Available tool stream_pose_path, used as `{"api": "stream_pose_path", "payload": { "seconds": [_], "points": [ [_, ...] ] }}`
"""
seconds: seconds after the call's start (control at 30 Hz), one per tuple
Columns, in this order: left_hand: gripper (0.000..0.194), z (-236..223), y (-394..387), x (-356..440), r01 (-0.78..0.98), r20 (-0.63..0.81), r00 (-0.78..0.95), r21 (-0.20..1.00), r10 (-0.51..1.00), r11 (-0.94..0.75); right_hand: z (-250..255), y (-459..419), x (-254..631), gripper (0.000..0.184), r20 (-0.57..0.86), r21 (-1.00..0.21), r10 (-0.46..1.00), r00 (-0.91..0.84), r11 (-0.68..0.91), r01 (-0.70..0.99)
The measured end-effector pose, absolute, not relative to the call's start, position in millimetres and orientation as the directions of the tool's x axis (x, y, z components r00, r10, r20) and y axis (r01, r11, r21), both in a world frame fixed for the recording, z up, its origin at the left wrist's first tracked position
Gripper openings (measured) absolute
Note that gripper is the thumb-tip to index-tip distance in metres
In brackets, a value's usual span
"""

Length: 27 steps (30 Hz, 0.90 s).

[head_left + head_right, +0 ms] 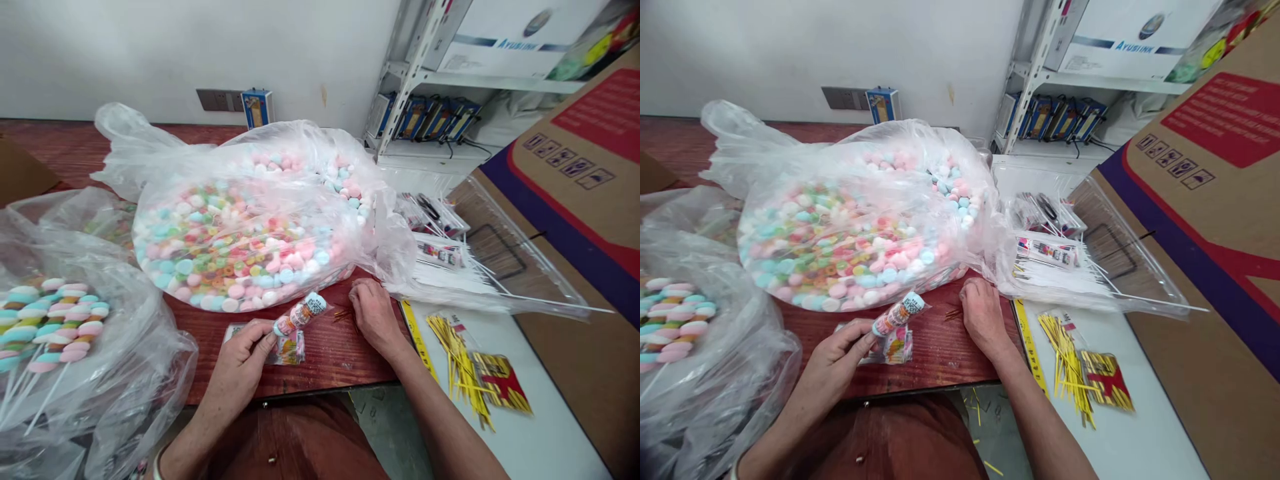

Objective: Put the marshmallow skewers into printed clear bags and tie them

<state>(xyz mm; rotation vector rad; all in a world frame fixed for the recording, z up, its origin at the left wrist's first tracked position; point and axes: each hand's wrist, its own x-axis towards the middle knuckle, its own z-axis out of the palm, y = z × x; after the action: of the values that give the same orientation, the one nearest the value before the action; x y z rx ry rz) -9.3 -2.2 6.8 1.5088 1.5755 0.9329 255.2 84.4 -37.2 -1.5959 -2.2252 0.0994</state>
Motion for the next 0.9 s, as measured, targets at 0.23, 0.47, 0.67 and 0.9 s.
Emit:
{"api": "stream_pose_path", "payload": {
  "seconds": [0.23,0.47,0.67,0.9],
  "points": [
    [0.023,2.9,1.6,11.5,0.706,0.285,0.036,0.671,0.958,-0.227,4.0,27.3,208.8,0.015,0.394,-0.642,0.915,-0.084,0.339,0.688],
    [0.007,17.7,13.7,28.5,0.245,-0.040,-0.063,0.968,0.997,0.054,-1.1,1.4,156.9,0.011,0.210,-0.920,0.973,0.093,0.164,0.356],
    [0.014,21.7,12.6,23.7,-0.005,-0.190,-0.023,0.982,0.982,0.190,2.9,6.4,159.1,0.012,0.238,-0.896,0.969,0.072,0.190,0.400],
    [0.025,13.3,13.6,26.0,-0.207,-0.242,-0.125,0.955,0.962,0.214,2.9,0.2,158.7,0.010,0.169,-0.926,0.985,-0.031,0.170,0.338]
  ]
}}
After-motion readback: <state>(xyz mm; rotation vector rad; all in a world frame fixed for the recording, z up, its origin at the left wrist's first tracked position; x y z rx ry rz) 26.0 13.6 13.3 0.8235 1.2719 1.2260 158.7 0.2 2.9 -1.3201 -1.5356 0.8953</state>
